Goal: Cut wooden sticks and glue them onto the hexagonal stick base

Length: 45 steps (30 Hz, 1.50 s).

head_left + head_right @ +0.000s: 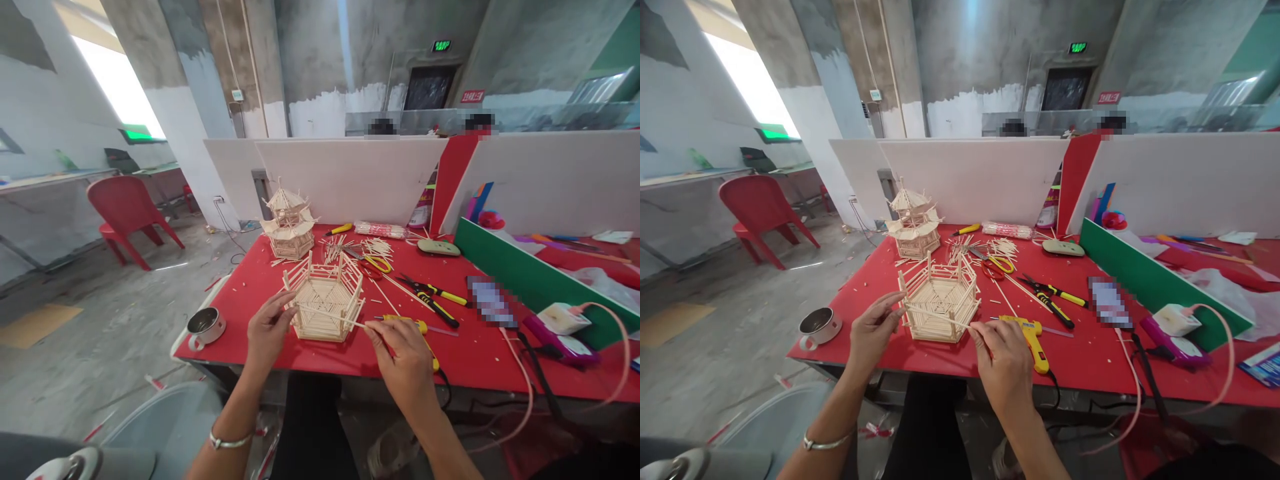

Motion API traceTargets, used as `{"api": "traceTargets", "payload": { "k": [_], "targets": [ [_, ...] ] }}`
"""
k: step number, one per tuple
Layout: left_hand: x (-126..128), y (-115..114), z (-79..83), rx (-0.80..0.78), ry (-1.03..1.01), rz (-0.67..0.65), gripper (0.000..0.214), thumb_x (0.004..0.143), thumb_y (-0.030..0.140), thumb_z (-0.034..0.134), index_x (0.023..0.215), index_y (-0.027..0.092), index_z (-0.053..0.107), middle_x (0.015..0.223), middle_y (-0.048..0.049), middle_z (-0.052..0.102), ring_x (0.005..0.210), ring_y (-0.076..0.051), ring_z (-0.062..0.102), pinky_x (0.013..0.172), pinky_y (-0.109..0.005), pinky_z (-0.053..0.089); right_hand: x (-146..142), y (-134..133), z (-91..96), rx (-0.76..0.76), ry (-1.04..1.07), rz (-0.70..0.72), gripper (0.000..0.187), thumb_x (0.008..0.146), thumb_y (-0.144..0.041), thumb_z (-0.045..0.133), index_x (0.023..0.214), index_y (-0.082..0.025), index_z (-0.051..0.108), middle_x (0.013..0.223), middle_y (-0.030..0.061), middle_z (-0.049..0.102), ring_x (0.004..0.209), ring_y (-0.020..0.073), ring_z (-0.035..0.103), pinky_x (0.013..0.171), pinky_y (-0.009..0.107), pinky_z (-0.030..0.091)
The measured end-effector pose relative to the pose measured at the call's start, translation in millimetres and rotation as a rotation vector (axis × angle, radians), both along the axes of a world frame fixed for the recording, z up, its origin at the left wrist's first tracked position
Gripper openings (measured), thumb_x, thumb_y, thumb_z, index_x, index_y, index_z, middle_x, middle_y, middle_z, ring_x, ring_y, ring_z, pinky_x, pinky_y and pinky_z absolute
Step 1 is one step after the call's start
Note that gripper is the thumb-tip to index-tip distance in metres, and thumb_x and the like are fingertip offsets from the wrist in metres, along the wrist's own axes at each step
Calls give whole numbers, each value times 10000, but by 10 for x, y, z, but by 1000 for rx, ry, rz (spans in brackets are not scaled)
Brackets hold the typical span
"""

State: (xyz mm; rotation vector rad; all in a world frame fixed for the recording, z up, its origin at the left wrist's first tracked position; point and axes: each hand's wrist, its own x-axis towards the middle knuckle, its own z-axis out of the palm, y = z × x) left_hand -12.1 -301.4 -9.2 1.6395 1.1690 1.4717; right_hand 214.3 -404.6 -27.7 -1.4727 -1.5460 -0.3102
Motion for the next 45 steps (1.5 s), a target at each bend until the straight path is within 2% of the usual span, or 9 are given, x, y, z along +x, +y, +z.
{"api": "traceTargets", "payload": {
  "k": [5, 10, 17, 23, 30, 45],
  "targets": [
    [8, 87, 32, -67, -51, -42, 206, 728, 324, 756, 897, 219, 808, 772, -28, 743, 458, -80, 475, 461, -213, 438, 7, 22, -3, -8, -26, -9, 119, 940, -255, 604, 983, -217, 708, 889, 52, 701, 868, 193, 597, 839, 345, 466],
    [-5, 138, 0, -61, -100, -74, 191, 703, 293, 781, 866, 198, 811, 664, -4, 708, 453, -67, 467, 443, -188, 430, 27, 68, -13, 9, -6, 12, 113, 941, -259, 602, 985, -213, 696, 900, 49, 697, 863, 190, 596, 824, 340, 469],
    [-26, 190, -87, -36, -99, -76, 178, 721, 247, 775, 893, 216, 809, 733, -9, 736, 465, -53, 476, 459, -177, 432, -17, 178, 32, -4, 22, 46, 102, 935, -252, 610, 952, -201, 696, 857, 42, 688, 813, 174, 610, 765, 300, 471],
    [-31, 218, -128, -22, -102, -72, 181, 731, 243, 769, 907, 217, 806, 762, -15, 744, 460, -56, 483, 453, -184, 433, -61, 278, 87, 41, -28, -75, 159, 847, -361, 720, 854, -204, 701, 801, 38, 696, 801, 195, 603, 778, 322, 452],
    [-19, 187, -92, -32, -102, -77, 180, 729, 245, 771, 903, 216, 808, 708, 0, 723, 471, -57, 480, 467, -182, 430, -125, 287, 100, 44, -23, -119, 201, 834, -401, 725, 774, -213, 687, 719, 31, 670, 741, 187, 571, 752, 324, 428],
    [-21, 169, -69, -49, -97, -60, 187, 720, 261, 773, 895, 204, 810, 665, 2, 704, 477, -62, 463, 467, -184, 419, -125, 301, 103, 26, -26, -109, 214, 840, -408, 721, 778, -206, 689, 720, 28, 671, 737, 187, 558, 735, 322, 418]
  ]
}}
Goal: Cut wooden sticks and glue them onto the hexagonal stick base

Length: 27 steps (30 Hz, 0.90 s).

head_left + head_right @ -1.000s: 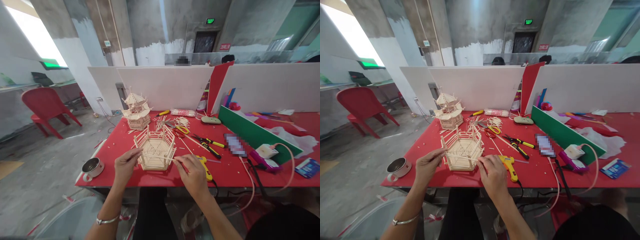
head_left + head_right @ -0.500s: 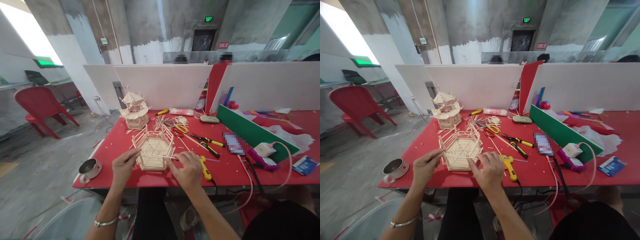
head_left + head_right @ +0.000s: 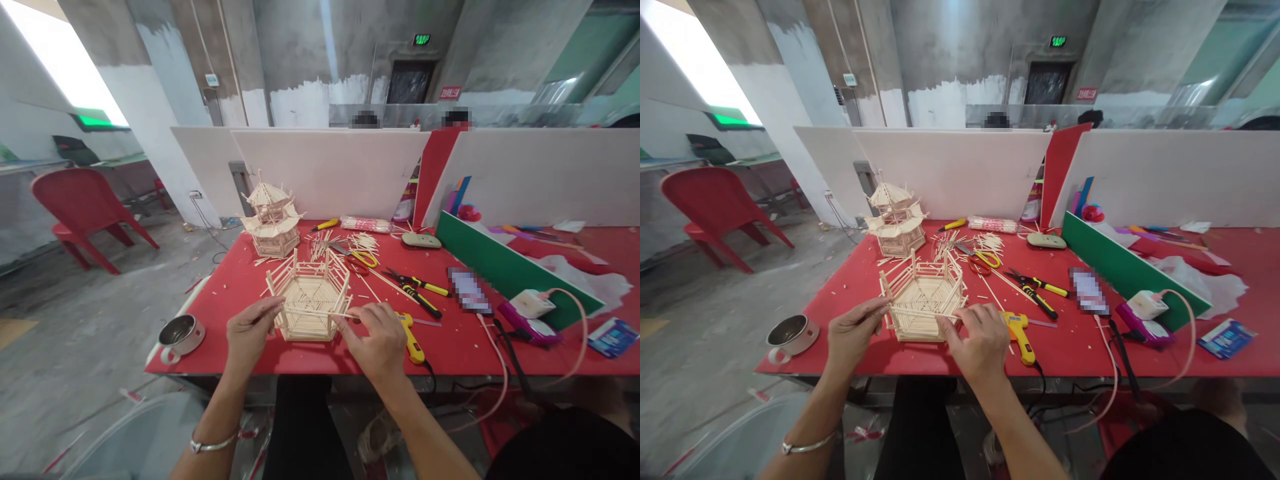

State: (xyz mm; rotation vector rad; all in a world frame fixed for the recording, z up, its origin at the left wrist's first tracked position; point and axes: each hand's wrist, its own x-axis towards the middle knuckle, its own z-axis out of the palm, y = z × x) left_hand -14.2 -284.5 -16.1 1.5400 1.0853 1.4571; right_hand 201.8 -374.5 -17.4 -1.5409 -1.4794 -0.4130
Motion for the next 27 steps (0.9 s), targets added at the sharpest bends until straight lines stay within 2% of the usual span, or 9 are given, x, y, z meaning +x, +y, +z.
{"api": "traceTargets", "payload": {
  "k": [9, 14, 16, 18, 20, 23, 25, 27],
  "targets": [
    [3, -7, -5, 12, 7, -3, 184, 734, 273, 769, 898, 196, 803, 718, -9, 730, 474, -62, 470, 469, -193, 426, 3, 3, 7, -5, -4, 6, 218, 854, -407, 706, 779, -203, 686, 713, 27, 662, 737, 180, 563, 730, 315, 416],
    [-12, 1, -26, 57, 104, 20, 190, 783, 295, 737, 937, 198, 792, 810, -34, 757, 515, -89, 525, 513, -227, 464, 8, 0, 20, 3, -5, 16, 228, 852, -404, 708, 748, -205, 666, 687, 25, 649, 714, 181, 555, 714, 315, 414],
    [-18, -34, 18, 178, 206, 94, 184, 812, 288, 716, 966, 211, 781, 948, -61, 764, 639, -129, 607, 600, -261, 502, 11, -16, 30, 9, 4, 25, 234, 852, -400, 708, 733, -206, 654, 671, 21, 637, 696, 176, 542, 707, 314, 413],
    [-6, -116, 123, 388, 341, 196, 181, 819, 261, 719, 989, 229, 770, 1050, -73, 744, 797, -173, 645, 724, -310, 519, 16, -47, 48, 15, 12, 43, 224, 853, -388, 709, 731, -209, 652, 660, 15, 628, 685, 170, 532, 708, 314, 413],
    [41, -242, 273, 626, 479, 223, 199, 797, 216, 742, 993, 241, 761, 1043, -69, 739, 898, -206, 639, 836, -363, 501, 23, -94, 77, 20, 21, 67, 208, 848, -372, 718, 734, -210, 652, 656, 11, 622, 683, 169, 528, 712, 315, 412],
    [196, -450, 483, 792, 690, 3, 248, 802, 180, 732, 1044, 231, 731, 1054, -75, 741, 1030, -250, 625, 919, -414, 460, 46, -194, 135, 17, 27, 96, 194, 836, -356, 731, 736, -210, 652, 663, 12, 620, 690, 171, 529, 710, 319, 409],
    [330, -559, 544, 792, 785, -138, 234, 839, 191, 691, 1071, 208, 710, 1043, -85, 743, 1004, -247, 639, 907, -416, 459, 77, -273, 172, 20, 20, 106, 187, 833, -355, 733, 741, -211, 656, 658, 12, 617, 692, 173, 531, 713, 323, 410],
    [450, -632, 532, 758, 798, -207, 201, 878, 201, 644, 1070, 190, 704, 987, -89, 748, 912, -223, 660, 846, -384, 481, 121, -356, 197, 33, 6, 109, 186, 832, -358, 731, 740, -213, 660, 651, 12, 616, 687, 174, 534, 718, 328, 411]
  ]
}}
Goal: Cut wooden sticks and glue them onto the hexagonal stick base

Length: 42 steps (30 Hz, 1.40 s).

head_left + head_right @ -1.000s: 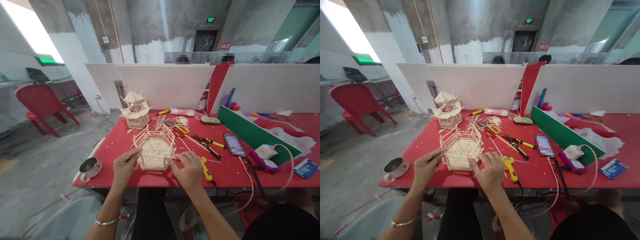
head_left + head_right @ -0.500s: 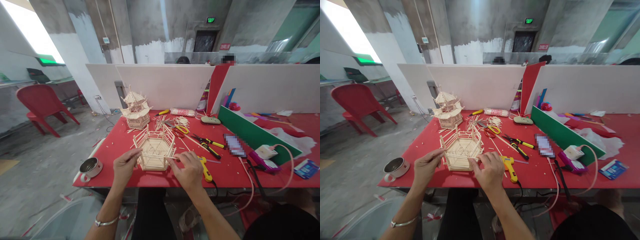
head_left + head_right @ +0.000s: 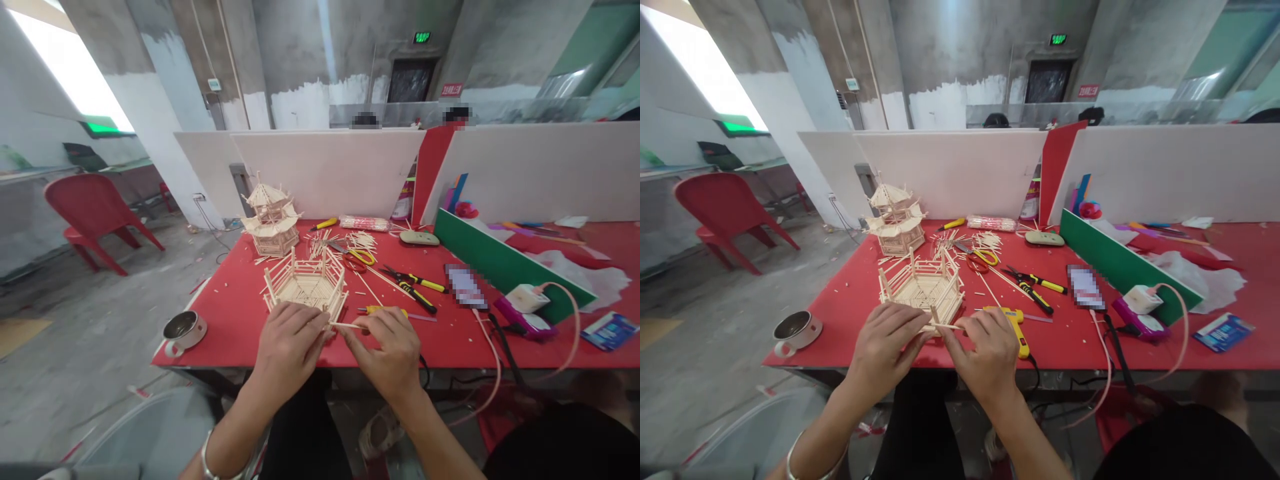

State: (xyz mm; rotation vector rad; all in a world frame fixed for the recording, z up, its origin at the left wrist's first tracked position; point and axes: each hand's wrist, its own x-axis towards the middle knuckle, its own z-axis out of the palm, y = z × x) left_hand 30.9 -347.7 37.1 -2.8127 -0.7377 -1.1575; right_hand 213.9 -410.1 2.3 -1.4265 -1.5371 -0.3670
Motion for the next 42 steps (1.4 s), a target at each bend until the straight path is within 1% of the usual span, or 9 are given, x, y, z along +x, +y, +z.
{"api": "traceTargets", "payload": {
  "k": [14, 17, 19, 21, 24, 28, 32, 37, 42],
  "targets": [
    [335, -284, -98, -218, -62, -87, 168, 906, 189, 587, 951, 189, 749, 811, -73, 742, 710, -157, 681, 656, -244, 524, 295, -368, -67, 14, 52, 49, 125, 856, -326, 689, 788, -223, 667, 693, 20, 645, 725, 192, 587, 774, 361, 453],
    [384, -347, -186, -322, -146, -66, 154, 889, 183, 610, 928, 192, 758, 819, -77, 747, 717, -161, 688, 667, -235, 530, 427, -488, -116, 30, 154, 90, 198, 889, -345, 631, 1032, -217, 680, 961, 83, 678, 937, 230, 613, 839, 382, 476],
    [426, -384, -252, -390, -236, -23, 140, 878, 191, 624, 876, 195, 763, 808, -69, 751, 717, -166, 691, 668, -233, 529, 595, -542, -207, 59, 299, -6, 338, 927, -359, 555, 1220, -199, 610, 1163, 132, 617, 1064, 247, 582, 880, 401, 482],
    [482, -409, -316, -478, -324, 21, 132, 866, 217, 644, 811, 193, 761, 758, -51, 741, 681, -161, 677, 634, -226, 517, 827, -515, -337, 64, 411, -200, 333, 956, -355, 490, 1220, -187, 601, 1151, 135, 613, 1024, 234, 589, 869, 393, 488],
    [602, -407, -402, -638, -425, 56, 150, 843, 275, 672, 761, 183, 757, 645, -22, 686, 582, -138, 608, 544, -215, 470, 1243, -258, -510, -178, 283, -410, 274, 942, -357, 493, 1053, -182, 673, 997, 106, 686, 964, 245, 606, 878, 395, 465],
    [795, -326, -438, -806, -557, 72, 190, 812, 335, 686, 751, 169, 757, 592, -8, 646, 488, -109, 511, 457, -210, 412, 1755, 348, -544, -776, 54, -530, 494, 860, -382, 572, 1289, -137, 580, 1359, 200, 550, 1280, 332, 464, 1015, 446, 367],
    [911, -234, -344, -834, -641, 66, 198, 789, 353, 701, 751, 169, 763, 577, -9, 641, 462, -104, 489, 423, -208, 392, 2053, 826, -440, -960, 93, -489, 537, 598, -365, 787, 1082, -146, 707, 1128, 207, 680, 1092, 386, 606, 900, 459, 436],
    [921, -173, -286, -816, -654, 67, 200, 798, 357, 705, 782, 171, 778, 603, -28, 669, 517, -126, 555, 422, -205, 399, 2197, 921, -382, -887, 167, -395, 427, 471, -303, 827, 866, -166, 739, 1048, 197, 692, 1029, 403, 629, 860, 451, 447],
    [987, -96, -335, -827, -683, 94, 222, 802, 380, 705, 789, 169, 770, 632, -33, 688, 554, -139, 587, 436, -209, 416, 2300, 599, -294, -636, 397, -261, 411, 684, -417, 698, 977, -128, 700, 1020, 202, 689, 971, 357, 649, 801, 428, 469]
  ]
}}
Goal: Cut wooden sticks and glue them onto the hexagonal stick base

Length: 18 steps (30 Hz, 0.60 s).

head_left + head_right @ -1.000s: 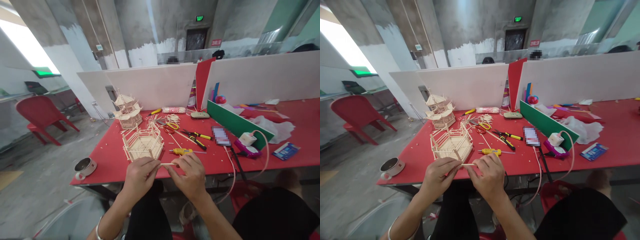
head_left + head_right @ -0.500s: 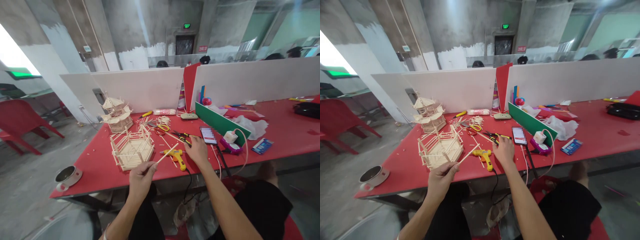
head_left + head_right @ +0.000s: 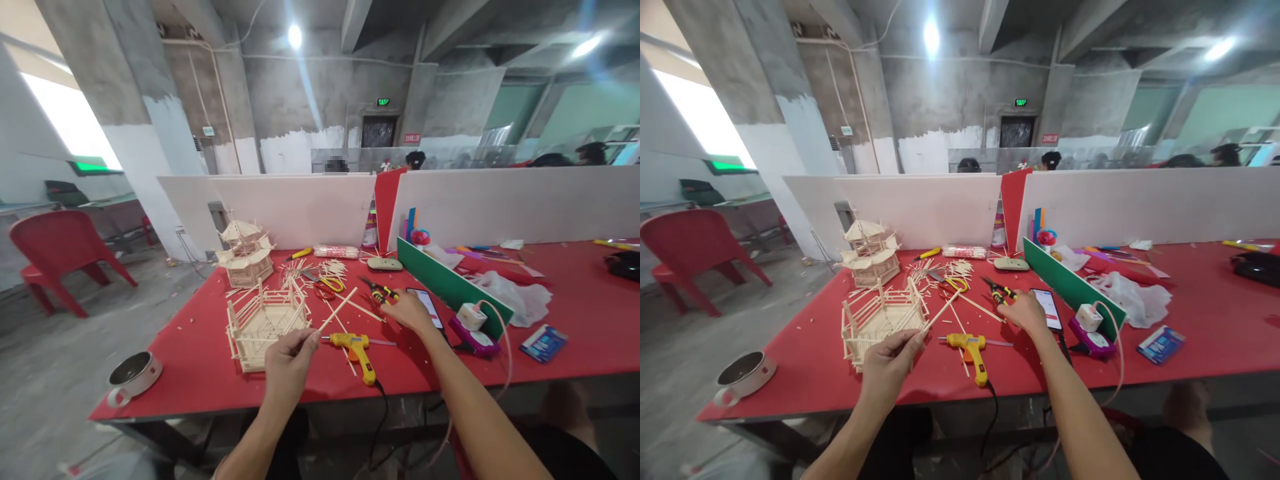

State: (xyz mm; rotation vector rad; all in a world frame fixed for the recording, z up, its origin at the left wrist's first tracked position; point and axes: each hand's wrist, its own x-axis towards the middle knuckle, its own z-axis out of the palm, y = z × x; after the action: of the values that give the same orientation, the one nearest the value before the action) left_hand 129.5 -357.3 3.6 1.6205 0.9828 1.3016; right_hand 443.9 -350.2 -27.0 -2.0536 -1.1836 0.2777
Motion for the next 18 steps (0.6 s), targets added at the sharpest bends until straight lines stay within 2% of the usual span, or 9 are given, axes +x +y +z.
{"api": "traceTargets", "payload": {
  "k": [3, 5, 6, 8, 9, 11, 13, 15, 18],
  "targets": [
    [113, 44, 39, 7, 8, 0, 218, 795, 381, 706, 786, 173, 770, 620, -25, 686, 555, -142, 593, 458, -215, 436, -143, -296, 74, 183, 190, 103, 555, 936, -525, 320, 1056, -118, 678, 964, 181, 706, 895, 292, 689, 711, 392, 505],
    [195, 66, 116, 28, 22, 8, 203, 788, 364, 702, 768, 174, 769, 614, -20, 690, 564, -145, 605, 497, -222, 463, -381, -504, 123, 287, 310, 203, 666, 973, -526, 152, 1095, -130, 674, 1011, 179, 708, 903, 276, 691, 699, 399, 523],
    [231, 77, 167, 43, 32, 15, 190, 781, 350, 702, 756, 173, 768, 616, -20, 694, 572, -148, 612, 520, -226, 476, -534, -600, 148, 336, 378, 269, 677, 974, -519, 126, 1117, -145, 672, 1020, 166, 708, 911, 266, 688, 704, 403, 530],
    [278, 101, 285, 78, 59, 23, 167, 763, 323, 702, 730, 172, 764, 620, -19, 702, 586, -150, 622, 554, -230, 488, -866, -760, 192, 499, 764, 502, 645, 949, -521, 188, 1123, -131, 671, 993, 176, 697, 933, 281, 673, 736, 441, 529],
    [286, 115, 346, 91, 75, 24, 161, 756, 316, 701, 720, 171, 763, 622, -19, 704, 588, -150, 622, 560, -230, 488, -1027, -819, 209, 507, 906, 585, 608, 927, -507, 226, 1106, -140, 676, 977, 170, 694, 911, 276, 668, 746, 446, 526],
    [271, 144, 466, 109, 101, 33, 173, 747, 327, 698, 714, 169, 760, 616, -18, 699, 574, -146, 609, 544, -227, 473, -1298, -900, 224, 437, 1086, 673, 472, 828, -432, 387, 1075, -151, 675, 927, 146, 688, 846, 263, 655, 740, 434, 522],
    [223, 165, 568, 126, 120, 56, 197, 749, 351, 692, 740, 167, 763, 616, -15, 693, 556, -140, 588, 518, -222, 451, -1474, -946, 213, 305, 1094, 631, 442, 686, -325, 526, 1075, -167, 663, 896, 103, 676, 829, 249, 636, 737, 400, 515],
    [168, 168, 641, 143, 130, 82, 217, 754, 365, 684, 771, 165, 766, 616, -12, 688, 538, -133, 567, 499, -218, 432, -1557, -979, 192, 175, 984, 540, 545, 596, -228, 577, 1135, -187, 642, 938, 69, 667, 874, 246, 618, 761, 375, 506],
    [124, 132, 688, 171, 150, 85, 215, 765, 359, 670, 768, 166, 764, 612, -7, 680, 530, -127, 553, 505, -219, 424, -1579, -1022, 196, 86, 795, 499, 759, 577, -156, 575, 1333, -222, 538, 1124, 61, 644, 1029, 267, 585, 871, 383, 483]
  ]
}}
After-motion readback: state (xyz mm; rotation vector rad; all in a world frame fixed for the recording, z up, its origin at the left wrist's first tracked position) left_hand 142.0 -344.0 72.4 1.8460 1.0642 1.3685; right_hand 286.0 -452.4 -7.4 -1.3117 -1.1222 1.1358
